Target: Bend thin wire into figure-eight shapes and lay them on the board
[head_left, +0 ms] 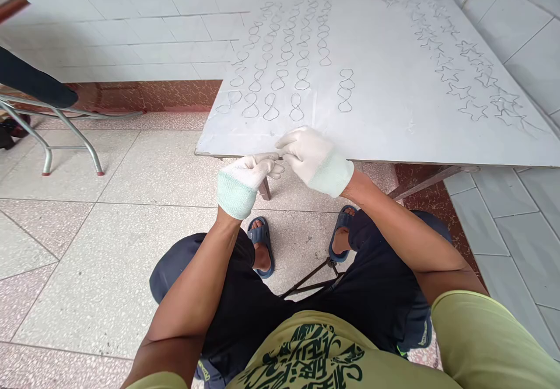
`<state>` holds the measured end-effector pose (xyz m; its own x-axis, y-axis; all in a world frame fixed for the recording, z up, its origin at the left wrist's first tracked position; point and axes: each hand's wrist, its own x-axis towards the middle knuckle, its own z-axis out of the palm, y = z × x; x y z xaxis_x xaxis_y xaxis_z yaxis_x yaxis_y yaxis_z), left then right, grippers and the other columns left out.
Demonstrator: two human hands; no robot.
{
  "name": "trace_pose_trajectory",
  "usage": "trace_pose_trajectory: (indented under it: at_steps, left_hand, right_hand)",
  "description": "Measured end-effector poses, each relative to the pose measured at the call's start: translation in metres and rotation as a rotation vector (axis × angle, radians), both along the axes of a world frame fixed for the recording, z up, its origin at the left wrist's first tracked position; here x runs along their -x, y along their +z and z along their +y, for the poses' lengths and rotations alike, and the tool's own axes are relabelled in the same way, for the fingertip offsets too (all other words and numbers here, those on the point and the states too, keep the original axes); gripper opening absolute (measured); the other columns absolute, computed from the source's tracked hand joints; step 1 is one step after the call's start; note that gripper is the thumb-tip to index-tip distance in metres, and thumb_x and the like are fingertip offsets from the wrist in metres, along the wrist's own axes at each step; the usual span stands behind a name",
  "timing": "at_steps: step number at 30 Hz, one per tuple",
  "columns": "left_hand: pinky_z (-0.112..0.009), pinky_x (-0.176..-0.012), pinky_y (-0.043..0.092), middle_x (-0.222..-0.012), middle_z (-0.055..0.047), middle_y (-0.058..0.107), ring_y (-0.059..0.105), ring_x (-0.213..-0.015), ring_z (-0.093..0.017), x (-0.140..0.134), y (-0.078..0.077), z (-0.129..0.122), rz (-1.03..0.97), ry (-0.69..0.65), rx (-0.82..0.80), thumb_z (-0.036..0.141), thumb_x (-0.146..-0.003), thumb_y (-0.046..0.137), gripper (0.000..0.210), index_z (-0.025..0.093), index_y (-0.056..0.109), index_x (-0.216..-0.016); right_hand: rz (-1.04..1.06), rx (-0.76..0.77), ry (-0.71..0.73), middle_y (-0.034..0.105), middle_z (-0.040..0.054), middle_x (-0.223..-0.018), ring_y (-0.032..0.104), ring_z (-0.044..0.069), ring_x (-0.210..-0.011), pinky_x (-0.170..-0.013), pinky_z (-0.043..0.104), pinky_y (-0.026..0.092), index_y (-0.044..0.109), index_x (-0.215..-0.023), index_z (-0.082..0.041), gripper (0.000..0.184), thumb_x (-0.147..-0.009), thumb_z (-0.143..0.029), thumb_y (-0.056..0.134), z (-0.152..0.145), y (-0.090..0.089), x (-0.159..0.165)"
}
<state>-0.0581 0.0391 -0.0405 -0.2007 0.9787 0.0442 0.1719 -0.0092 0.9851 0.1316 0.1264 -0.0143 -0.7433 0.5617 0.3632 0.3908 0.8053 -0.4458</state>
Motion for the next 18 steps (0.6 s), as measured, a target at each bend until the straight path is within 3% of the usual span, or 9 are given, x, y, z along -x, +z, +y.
trace_pose_trajectory:
  at_steps: [3, 8, 15, 18]
  left_hand:
    - [-0.029, -0.062, 0.064, -0.091, -0.011, 0.088, 0.080, -0.077, -0.023, -0.002, 0.003, -0.003, 0.042, 0.068, -0.027, 0.045, -0.090, 0.077, 0.036, 0.013, 0.088, -0.104]
    - [-0.029, -0.063, 0.064, -0.087, -0.010, 0.086, 0.080, -0.077, -0.023, -0.006, 0.007, -0.005, 0.061, 0.085, -0.030, 0.046, -0.089, 0.075, 0.039, 0.013, 0.087, -0.105]
    - [-0.030, -0.072, 0.065, -0.085, -0.007, 0.084, 0.079, -0.084, -0.022, -0.010, 0.003, 0.000, 0.153, 0.094, -0.029, 0.041, -0.091, 0.070, 0.032, 0.017, 0.089, -0.101]
    - [-0.031, -0.080, 0.066, -0.091, -0.006, 0.087, 0.081, -0.088, -0.022, -0.009, -0.002, 0.002, 0.175, 0.088, -0.020, 0.038, -0.094, 0.067, 0.032, 0.019, 0.090, -0.106]
  right_hand:
    - [0.196, 0.195, -0.176, 0.085, 0.0106, -0.132, 0.075, 0.029, -0.133, -0.122, 0.046, 0.053, 0.087, -0.105, -0.019, 0.034, -0.110, -0.018, 0.053, -0.001, -0.004, -0.005]
    - [0.288, 0.389, -0.264, 0.086, 0.0069, -0.118, 0.078, 0.026, -0.120, -0.111, 0.042, 0.057, 0.085, -0.100, -0.021, 0.031, -0.112, -0.028, 0.057, -0.007, 0.005, -0.009]
    - [-0.012, 0.202, 0.005, 0.080, 0.0063, -0.094, 0.070, 0.020, -0.091, -0.091, 0.034, 0.050, 0.073, -0.074, -0.019, 0.033, -0.105, -0.018, 0.061, -0.007, 0.001, 0.002]
    - [-0.137, 0.051, 0.004, 0.079, 0.0084, -0.093, 0.067, 0.021, -0.087, -0.088, 0.037, 0.048, 0.074, -0.078, -0.017, 0.033, -0.107, -0.017, 0.059, -0.004, -0.006, 0.009]
